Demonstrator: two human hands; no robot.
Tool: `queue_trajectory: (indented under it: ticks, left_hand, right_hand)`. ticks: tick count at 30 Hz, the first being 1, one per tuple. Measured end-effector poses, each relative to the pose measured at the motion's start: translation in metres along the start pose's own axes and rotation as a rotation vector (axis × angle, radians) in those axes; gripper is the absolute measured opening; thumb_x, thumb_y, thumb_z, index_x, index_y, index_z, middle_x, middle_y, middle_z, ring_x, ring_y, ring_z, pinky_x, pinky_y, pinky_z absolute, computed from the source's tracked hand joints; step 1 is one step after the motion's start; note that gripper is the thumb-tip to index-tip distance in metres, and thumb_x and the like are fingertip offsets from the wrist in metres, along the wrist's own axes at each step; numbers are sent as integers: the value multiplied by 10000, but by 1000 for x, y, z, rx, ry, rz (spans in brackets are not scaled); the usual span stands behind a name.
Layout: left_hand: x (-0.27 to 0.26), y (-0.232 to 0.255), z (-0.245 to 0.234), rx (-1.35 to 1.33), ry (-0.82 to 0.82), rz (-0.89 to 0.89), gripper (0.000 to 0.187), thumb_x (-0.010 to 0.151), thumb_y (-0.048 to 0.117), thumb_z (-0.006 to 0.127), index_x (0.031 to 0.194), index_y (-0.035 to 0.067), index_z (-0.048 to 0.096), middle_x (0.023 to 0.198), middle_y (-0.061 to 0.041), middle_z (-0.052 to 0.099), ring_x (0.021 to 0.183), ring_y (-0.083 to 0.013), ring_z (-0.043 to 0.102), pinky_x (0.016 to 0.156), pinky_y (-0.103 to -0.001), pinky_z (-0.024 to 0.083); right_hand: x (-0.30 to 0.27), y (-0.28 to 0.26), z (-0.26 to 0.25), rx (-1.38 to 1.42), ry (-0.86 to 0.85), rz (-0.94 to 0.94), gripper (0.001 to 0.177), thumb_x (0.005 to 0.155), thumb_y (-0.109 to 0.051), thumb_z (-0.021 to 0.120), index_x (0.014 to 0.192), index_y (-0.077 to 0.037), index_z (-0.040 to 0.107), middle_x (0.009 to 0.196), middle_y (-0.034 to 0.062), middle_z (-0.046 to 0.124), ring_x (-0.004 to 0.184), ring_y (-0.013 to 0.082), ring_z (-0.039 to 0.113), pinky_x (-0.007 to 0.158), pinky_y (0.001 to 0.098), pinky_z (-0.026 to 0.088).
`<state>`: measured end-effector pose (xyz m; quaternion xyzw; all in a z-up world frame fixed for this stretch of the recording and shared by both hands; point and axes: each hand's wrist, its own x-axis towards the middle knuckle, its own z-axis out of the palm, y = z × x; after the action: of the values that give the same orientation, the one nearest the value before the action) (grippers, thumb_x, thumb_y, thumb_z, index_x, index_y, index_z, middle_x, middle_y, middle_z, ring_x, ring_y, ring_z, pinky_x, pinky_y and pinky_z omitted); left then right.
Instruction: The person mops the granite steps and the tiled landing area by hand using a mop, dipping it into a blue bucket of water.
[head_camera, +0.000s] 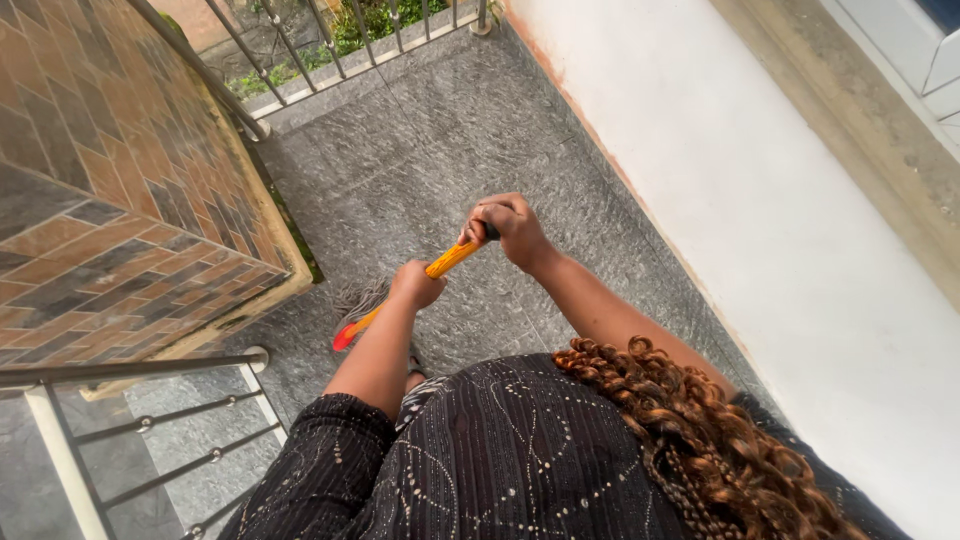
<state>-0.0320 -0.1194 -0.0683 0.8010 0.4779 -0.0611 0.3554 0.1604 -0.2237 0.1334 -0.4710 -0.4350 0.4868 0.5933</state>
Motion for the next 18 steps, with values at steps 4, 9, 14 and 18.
queue_trajectory:
  ticks: [4, 9, 14, 18]
  left_hand:
    - [-1, 4, 28, 29, 47, 10, 319, 833, 381, 713, 1029, 141, 788, 1076, -181, 743, 1044, -391, 698, 936, -481, 556]
    - [7, 68, 37, 16, 91, 32, 243, 848, 294, 647, 1005, 188, 801, 1063, -165, 742, 1028, -395, 692, 917, -493, 554]
    - [19, 162, 50, -88, 105, 234, 231, 851, 338, 685, 996, 191, 789, 1016, -152, 752, 986, -378, 714, 871, -490, 563]
    - [14, 215, 74, -174, 83, 417, 265, 838, 370, 730, 1013, 177, 779, 998, -148, 762, 987, -374, 709, 865, -478, 556]
  right_hand:
    - [-22, 7, -11, 43, 6, -10, 322, 939, -187, 475, 666, -32, 547, 665, 84, 582, 751, 256, 666, 855, 459, 588]
    - [-38, -31, -43, -230, 161, -95, 388, 945, -250, 397, 644, -80, 575, 600, 59, 584, 594, 204, 669, 646, 421, 644]
    - [-72, -107, -75, -166, 196, -107, 295, 907, -139, 462, 637, -41, 532, 614, 60, 536, 623, 190, 611, 712, 412, 608]
    - [-108, -149, -70, -279, 213, -143, 279, 875, -115, 463, 628, -19, 552, 637, 67, 548, 656, 174, 579, 713, 378, 563]
